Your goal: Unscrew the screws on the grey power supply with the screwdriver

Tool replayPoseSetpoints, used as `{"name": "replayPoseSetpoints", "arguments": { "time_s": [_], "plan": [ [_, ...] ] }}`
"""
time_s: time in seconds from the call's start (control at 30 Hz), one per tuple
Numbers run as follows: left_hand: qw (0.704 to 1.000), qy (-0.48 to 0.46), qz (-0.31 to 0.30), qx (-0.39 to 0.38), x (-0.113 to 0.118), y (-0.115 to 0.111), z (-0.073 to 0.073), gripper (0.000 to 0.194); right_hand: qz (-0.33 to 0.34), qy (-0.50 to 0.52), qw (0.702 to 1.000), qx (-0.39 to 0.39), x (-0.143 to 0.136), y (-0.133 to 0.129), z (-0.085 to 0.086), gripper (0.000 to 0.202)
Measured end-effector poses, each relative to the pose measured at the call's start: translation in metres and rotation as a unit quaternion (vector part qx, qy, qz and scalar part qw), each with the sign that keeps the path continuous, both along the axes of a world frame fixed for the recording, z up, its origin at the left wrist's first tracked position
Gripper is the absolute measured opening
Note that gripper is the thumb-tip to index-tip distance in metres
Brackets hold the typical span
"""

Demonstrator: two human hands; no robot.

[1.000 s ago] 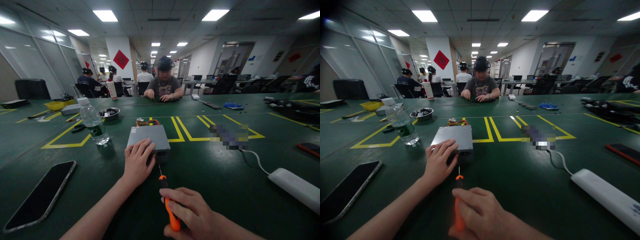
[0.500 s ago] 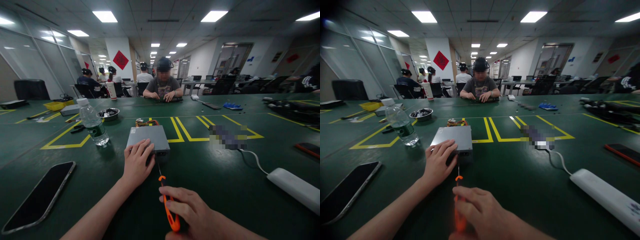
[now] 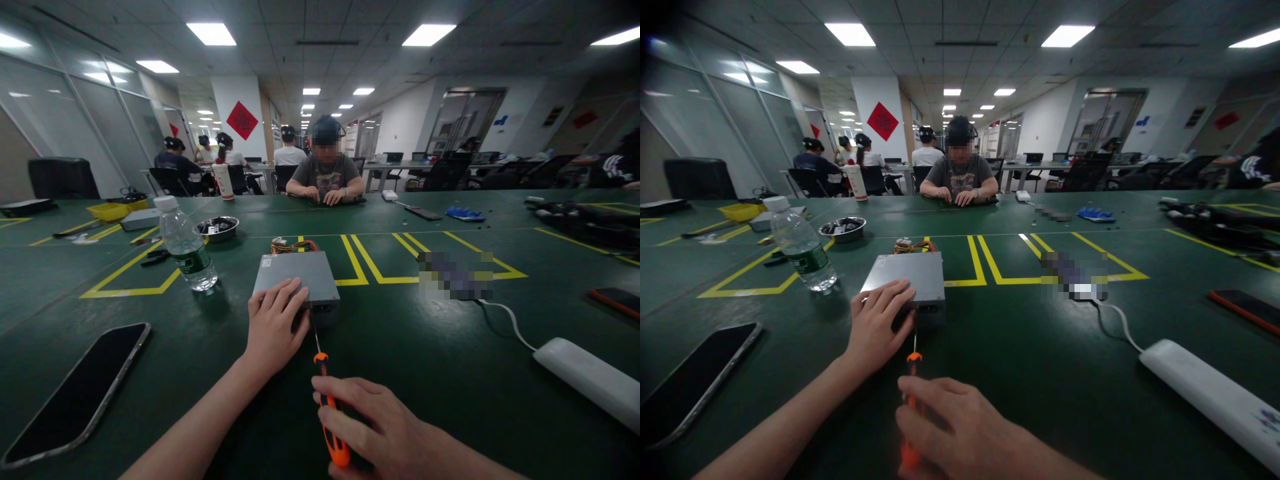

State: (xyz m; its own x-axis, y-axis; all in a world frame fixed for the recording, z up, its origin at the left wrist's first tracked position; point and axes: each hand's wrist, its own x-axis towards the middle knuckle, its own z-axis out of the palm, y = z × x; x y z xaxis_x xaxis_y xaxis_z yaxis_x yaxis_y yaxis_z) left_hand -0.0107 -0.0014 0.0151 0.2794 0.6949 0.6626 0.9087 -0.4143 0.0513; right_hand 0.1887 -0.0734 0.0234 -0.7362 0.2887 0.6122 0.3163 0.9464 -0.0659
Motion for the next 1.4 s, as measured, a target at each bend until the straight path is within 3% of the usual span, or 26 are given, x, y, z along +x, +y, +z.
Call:
{"name": "replayPoseSetpoints", "arguments": {
  "time_s": [0.27,0.57,0.77,1.0,1.23,1.4],
  "plan": [
    [1.0,-0.001,0.001,0.003,0.0,0.001,-0.002,0.029,-0.031,0.013,0.999,0.003,0.003,0.0,-0.009,0.034],
    [1.0,-0.007,-0.001,0.003,0.0,0.0,-0.002,0.029,-0.024,0.021,0.998,0.055,0.003,0.002,0.0,0.034],
    [1.0,-0.008,-0.001,0.006,0.0,0.0,0.0,0.028,-0.028,0.046,0.998,0.016,0.006,0.002,-0.008,0.041],
    [1.0,-0.006,-0.002,0.003,0.001,-0.001,0.001,0.028,-0.012,-0.029,0.999,0.028,0.004,0.002,-0.001,0.038],
    [1.0,-0.007,0.0,-0.007,0.0,-0.001,0.0,0.03,-0.021,0.062,0.998,0.002,0.007,0.005,-0.009,0.046],
    [1.0,-0.011,-0.004,-0.011,0.0,-0.001,0.0,0.03,-0.017,-0.002,1.0,0.003,0.006,0.003,-0.005,0.042]
  ]
}}
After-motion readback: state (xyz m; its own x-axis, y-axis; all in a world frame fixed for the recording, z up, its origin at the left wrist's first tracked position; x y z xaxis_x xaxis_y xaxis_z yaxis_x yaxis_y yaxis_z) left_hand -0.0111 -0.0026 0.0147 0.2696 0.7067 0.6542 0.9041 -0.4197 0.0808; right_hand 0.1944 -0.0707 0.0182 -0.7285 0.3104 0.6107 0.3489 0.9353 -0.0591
